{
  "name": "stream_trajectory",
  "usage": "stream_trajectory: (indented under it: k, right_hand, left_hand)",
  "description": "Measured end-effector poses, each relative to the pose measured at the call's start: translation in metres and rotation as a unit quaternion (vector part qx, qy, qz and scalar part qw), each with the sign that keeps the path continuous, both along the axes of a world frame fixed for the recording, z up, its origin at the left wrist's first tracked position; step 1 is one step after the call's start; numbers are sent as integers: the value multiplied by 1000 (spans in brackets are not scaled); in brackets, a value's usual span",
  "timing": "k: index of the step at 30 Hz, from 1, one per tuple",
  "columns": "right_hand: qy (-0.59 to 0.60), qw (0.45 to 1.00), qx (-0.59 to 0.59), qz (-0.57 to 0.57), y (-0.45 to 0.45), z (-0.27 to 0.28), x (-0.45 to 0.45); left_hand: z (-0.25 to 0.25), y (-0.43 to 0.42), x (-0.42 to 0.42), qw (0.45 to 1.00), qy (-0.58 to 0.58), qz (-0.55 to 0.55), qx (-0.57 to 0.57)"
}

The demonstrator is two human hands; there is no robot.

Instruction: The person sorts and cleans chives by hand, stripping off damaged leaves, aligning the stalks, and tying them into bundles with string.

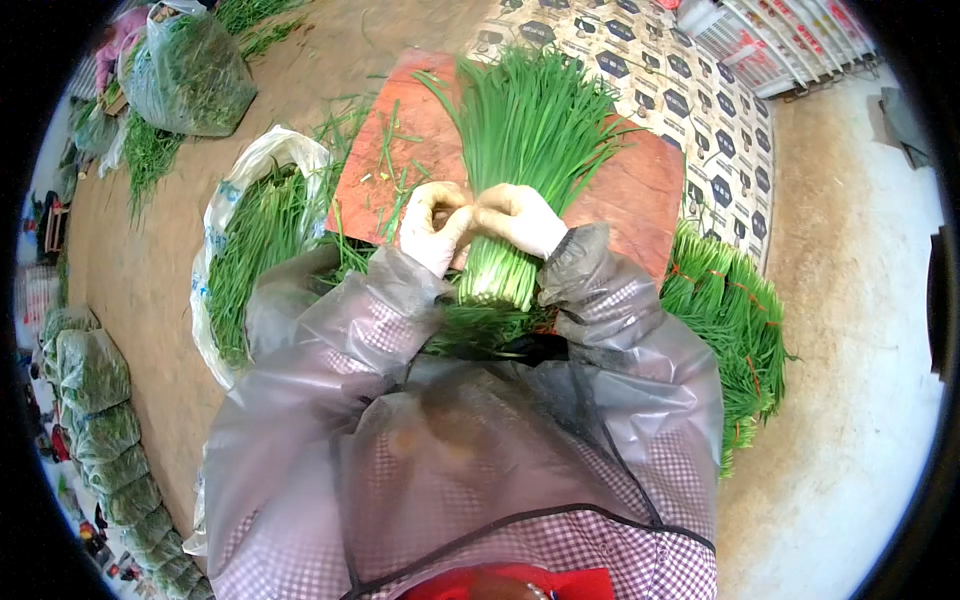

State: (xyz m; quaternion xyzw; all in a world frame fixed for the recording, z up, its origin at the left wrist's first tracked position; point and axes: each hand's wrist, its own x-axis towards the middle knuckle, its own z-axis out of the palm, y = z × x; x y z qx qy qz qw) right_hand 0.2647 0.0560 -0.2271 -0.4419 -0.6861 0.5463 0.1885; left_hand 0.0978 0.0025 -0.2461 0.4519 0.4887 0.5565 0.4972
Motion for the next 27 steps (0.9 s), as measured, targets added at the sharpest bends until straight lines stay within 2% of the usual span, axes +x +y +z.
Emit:
stream_trajectory:
  k: [1, 3, 4, 5, 6, 7, 8, 9, 10, 11, 12, 13, 14, 15, 16, 17, 18, 21, 23, 24, 25, 27]
  right_hand:
    - [0, 1000, 1, 0, -1, -4, 0]
    - [71, 996, 28, -35, 0, -18, -2]
    - [72, 996, 28, -34, -1, -16, -4]
    - [84, 995, 25, -46, -3, -13, -6]
    - [95, 994, 20, -59, -5, -10, -8]
    - [97, 993, 19, -58, -7, -3, -10]
    - [52, 991, 116, -31, -7, 6, -10]
    - [8, 977, 213, -2, -6, 17, -11]
    - [20, 967, 253, 1, -8, 27, -11]
    - [22, 967, 255, 4, -7, 31, -10]
    - [64, 960, 273, -3, -6, 33, -11]
    - [106, 951, 289, -12, -5, 36, -12]
    - [162, 957, 239, -21, -5, 40, -13]
    - [280, 949, 124, -77, -8, 32, -17]
    - [278, 955, 39, -98, -8, 37, -16]
    - [273, 954, -44, -118, -7, 42, -15]
    - [299, 939, -62, -160, -6, 34, -20]
    - [322, 923, -80, -195, 7, 9, -20]
    - [312, 923, -91, -205, 7, 15, -24]
    - [331, 914, -81, -218, 7, 10, -25]
    - [350, 905, -68, -231, 8, 6, -25]
    - [336, 910, -66, -234, 11, 7, -25]
  left_hand:
    - [-8, 0, 0, 1000, 0, 0, 1]
    - [-30, 2, -6, 973, -88, -75, -200]
    - [-25, 2, -8, 952, -63, -150, -258]
    - [-52, 3, -1, 964, -62, -200, -163]
    - [-51, 2, -1, 956, 99, -230, -152]
    - [-31, 1, 2, 923, 257, -252, -137]
    - [-11, 0, 5, 910, 247, -254, -217]
    - [3, 2, 3, 911, 248, -250, -217]
    - [12, 7, 1, 923, 234, -268, -142]
    - [21, 12, -1, 931, 220, -284, -67]
    - [32, 23, -7, 915, 167, -347, -119]
    - [40, 27, -16, 920, 215, -319, -72]
    - [45, 37, -25, 905, 174, -384, -64]
    - [51, 48, -31, 883, 132, -446, -55]
    - [78, 58, -35, 827, 385, -410, 11]
    - [101, 65, -39, 710, 610, -344, 77]
    - [92, 66, -45, 685, 671, -263, 104]
    - [115, 59, -38, 742, 624, -153, 189]
    - [107, 45, -16, 758, 622, -145, 131]
    - [93, 43, -5, 736, 653, -159, 82]
    - [75, 39, 4, 737, 659, -139, 59]
    - [25, 33, 12, 720, 684, -99, 57]
